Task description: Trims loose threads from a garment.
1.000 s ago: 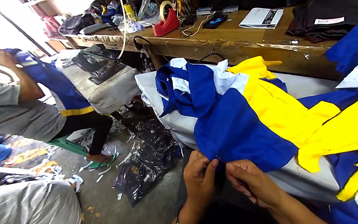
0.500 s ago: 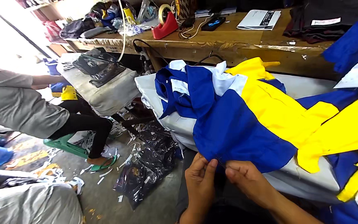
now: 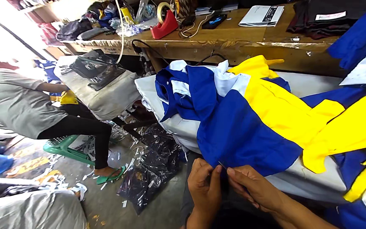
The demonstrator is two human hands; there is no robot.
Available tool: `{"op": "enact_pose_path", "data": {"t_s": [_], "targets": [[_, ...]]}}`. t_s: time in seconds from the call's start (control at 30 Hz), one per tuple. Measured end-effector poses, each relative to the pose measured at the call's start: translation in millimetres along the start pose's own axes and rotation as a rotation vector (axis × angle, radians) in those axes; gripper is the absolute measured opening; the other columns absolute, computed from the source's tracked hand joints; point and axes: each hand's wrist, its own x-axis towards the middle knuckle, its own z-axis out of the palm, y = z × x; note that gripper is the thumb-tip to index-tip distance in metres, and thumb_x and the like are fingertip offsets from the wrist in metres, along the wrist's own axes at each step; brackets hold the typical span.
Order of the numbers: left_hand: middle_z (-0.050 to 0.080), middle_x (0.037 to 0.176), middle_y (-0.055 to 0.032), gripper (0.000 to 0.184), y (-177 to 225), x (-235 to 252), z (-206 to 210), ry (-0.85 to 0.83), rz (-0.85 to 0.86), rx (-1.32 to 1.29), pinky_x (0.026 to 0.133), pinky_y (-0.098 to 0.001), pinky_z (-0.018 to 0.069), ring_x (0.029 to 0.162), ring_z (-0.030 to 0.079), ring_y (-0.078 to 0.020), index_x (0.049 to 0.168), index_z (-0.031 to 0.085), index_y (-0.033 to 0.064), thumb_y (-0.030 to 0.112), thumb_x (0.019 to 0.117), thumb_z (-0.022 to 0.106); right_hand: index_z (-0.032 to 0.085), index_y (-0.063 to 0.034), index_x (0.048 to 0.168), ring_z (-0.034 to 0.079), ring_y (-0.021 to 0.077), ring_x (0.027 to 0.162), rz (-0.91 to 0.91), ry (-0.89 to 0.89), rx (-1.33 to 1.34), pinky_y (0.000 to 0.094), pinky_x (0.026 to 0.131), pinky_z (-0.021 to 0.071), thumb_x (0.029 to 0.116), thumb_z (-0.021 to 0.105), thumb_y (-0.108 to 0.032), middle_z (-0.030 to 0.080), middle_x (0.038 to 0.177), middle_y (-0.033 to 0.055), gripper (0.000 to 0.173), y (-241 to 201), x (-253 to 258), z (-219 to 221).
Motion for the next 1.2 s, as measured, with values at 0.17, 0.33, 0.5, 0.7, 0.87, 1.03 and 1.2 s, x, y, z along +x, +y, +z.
{"op": "enact_pose_path", "data": {"t_s": [0.17,0.33,0.5,0.7,0.87,1.03,1.2], "targets": [[0.057,0.082,0.0068,0.013,3,2,1,0.011,-0.115,-0.133,0.074,-0.0137,0.0455,0.082,0.054,0.001,0.086,0.071,0.008,0.012,0.0978,0.066,0.057,-0.0204,0.073,0.037,-0.0088,0.044,-0.066,-0.052,-0.037,0.0087,0.04,0.0296,0.1062,0.052,-0.045,0.041,0.056,-0.0149,0.042,2,2,-6],[0.059,0.082,0.0051,0.015,4,2,2,-0.017,-0.137,-0.114,0.072,-0.0138,0.0485,0.08,0.057,0.0006,0.082,0.068,0.0059,0.011,0.0967,0.065,0.058,-0.0184,0.073,0.037,-0.0088,0.043,-0.156,0.002,-0.142,0.0088,0.04,0.0296,0.1061,0.052,-0.044,0.041,0.055,-0.0141,0.042,5,-1,-8],[0.056,0.079,0.0047,0.015,4,1,2,-0.022,-0.07,-0.018,0.07,-0.0125,0.0456,0.078,0.054,0.0009,0.081,0.068,0.005,0.011,0.0955,0.065,0.054,-0.0172,0.071,0.035,-0.009,0.046,-0.251,0.131,-0.389,0.0091,0.043,0.0268,0.1053,0.054,-0.042,0.039,0.056,-0.0131,0.043,6,-2,-6],[0.055,0.08,0.0038,0.016,-2,-2,0,-0.04,0.01,0.051,0.072,-0.0129,0.045,0.08,0.053,0.0003,0.081,0.067,0.0054,0.013,0.0955,0.067,0.057,-0.0205,0.066,0.037,-0.0089,0.041,-0.047,0.035,-0.047,0.0092,0.038,0.0287,0.1054,0.054,-0.035,0.042,0.052,-0.0151,0.042,0,-1,-5],[0.056,0.08,0.0044,0.016,-2,-3,2,-0.031,0.011,0.036,0.074,-0.0133,0.0453,0.082,0.054,0.0003,0.083,0.068,0.007,0.015,0.0965,0.067,0.054,-0.0213,0.066,0.036,-0.01,0.044,-0.09,0.003,-0.08,0.0082,0.041,0.0277,0.1071,0.052,-0.035,0.04,0.054,-0.0164,0.044,4,0,-7],[0.06,0.085,0.0057,0.015,0,-3,6,0.0,-0.109,-0.102,0.077,-0.0149,0.0476,0.085,0.057,-0.0002,0.087,0.072,0.0076,0.015,0.0986,0.065,0.054,-0.0206,0.071,0.036,-0.0098,0.046,-0.136,-0.012,-0.151,0.008,0.042,0.0287,0.108,0.05,-0.04,0.04,0.057,-0.0157,0.042,6,1,-11],[0.067,0.095,0.0034,0.014,0,-3,4,-0.041,-0.216,-0.188,0.085,-0.019,0.051,0.093,0.06,-0.0022,0.094,0.074,0.0073,0.015,0.0998,0.064,0.054,-0.0194,0.075,0.036,-0.0087,0.046,-0.165,-0.026,-0.194,0.0084,0.042,0.0287,0.1081,0.048,-0.044,0.039,0.058,-0.0143,0.042,8,0,-14]]}}
